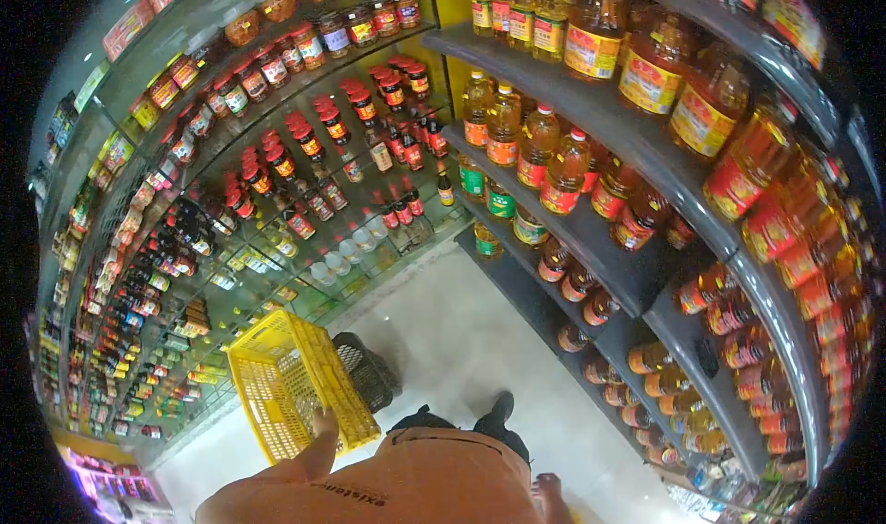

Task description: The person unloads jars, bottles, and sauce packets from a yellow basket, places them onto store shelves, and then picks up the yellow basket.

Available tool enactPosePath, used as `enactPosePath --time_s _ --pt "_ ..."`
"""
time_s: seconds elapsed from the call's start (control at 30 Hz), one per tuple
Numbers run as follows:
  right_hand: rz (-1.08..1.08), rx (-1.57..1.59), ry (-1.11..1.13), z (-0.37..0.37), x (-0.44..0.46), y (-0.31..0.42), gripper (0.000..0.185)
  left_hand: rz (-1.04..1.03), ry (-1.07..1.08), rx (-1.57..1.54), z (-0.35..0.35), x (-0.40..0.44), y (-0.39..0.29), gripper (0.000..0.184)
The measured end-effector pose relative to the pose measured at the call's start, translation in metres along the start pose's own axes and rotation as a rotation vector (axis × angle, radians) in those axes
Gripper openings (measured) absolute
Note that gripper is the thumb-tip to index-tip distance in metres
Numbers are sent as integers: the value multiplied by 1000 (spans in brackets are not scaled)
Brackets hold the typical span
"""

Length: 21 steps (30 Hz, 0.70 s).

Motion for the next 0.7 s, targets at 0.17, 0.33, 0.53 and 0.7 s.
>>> enactPosePath --time_s 0.17,0.33,0.53,0.7 --pt "-1 284 -70 81 107 71 26 -270 -60 -88 37 -72 -94 41" --pt "-22 202 -53 103 170 141 26 -201 302 -30 27 -106 -131 31" --pt "169 -130 468 57 259 139 25 74 382 -103 -33 -87 -62 39" --pt "114 -340 415 12 201 327 17 433 920 -331 -173 -83 14 41"
Point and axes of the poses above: each hand's wrist, its own x-axis towards the middle knuckle, its own z-axis out of the back of the hand, y = z × x, the point moved 8 cm from there along x, towards the middle knuckle
